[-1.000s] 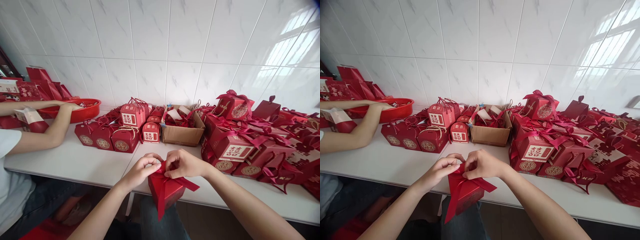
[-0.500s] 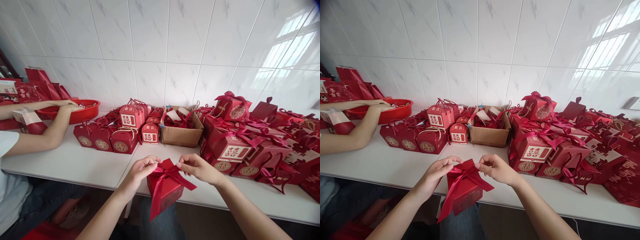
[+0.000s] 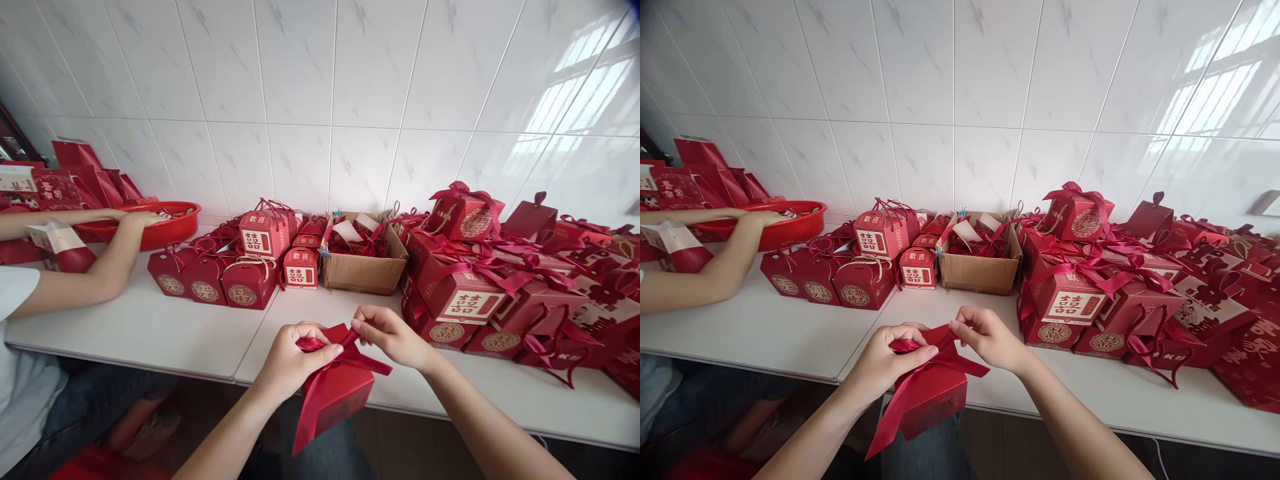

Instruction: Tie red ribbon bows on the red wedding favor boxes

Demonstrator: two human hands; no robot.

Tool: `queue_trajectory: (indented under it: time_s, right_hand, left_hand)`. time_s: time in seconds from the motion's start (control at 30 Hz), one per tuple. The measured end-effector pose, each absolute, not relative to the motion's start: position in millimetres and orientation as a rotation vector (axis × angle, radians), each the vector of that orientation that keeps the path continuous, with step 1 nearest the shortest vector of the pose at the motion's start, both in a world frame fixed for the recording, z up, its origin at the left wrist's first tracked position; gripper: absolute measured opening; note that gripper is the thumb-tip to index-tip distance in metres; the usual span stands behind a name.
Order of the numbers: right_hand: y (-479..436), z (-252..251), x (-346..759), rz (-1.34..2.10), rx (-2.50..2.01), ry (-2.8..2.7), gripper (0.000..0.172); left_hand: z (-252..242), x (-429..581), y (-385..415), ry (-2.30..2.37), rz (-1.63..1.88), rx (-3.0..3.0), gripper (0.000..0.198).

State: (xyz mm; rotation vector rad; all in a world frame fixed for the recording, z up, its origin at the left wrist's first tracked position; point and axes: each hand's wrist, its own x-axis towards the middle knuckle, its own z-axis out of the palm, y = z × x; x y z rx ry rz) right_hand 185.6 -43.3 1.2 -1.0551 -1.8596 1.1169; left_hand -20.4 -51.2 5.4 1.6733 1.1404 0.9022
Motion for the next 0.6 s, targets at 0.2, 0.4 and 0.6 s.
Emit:
queue_trajectory:
  time_s: [0.2,0.4,0.6]
  right_hand:
    - [-42,4,186,0.947,-1.043,-1.972,0.040]
    - [-43,2,189,0.819,-1.062,-2.028,0.036]
    - [-53,-5,183,0.719,-1.130,-1.983,0.038]
  left_hand:
    - [-1,-23,-49,1.146,0.904,1.726,0.030]
    - [-2,-22,-51,1.148,0.939,1.704,0.026]
    - [2,-21,-52,1.181,0.971,1.730,0.022]
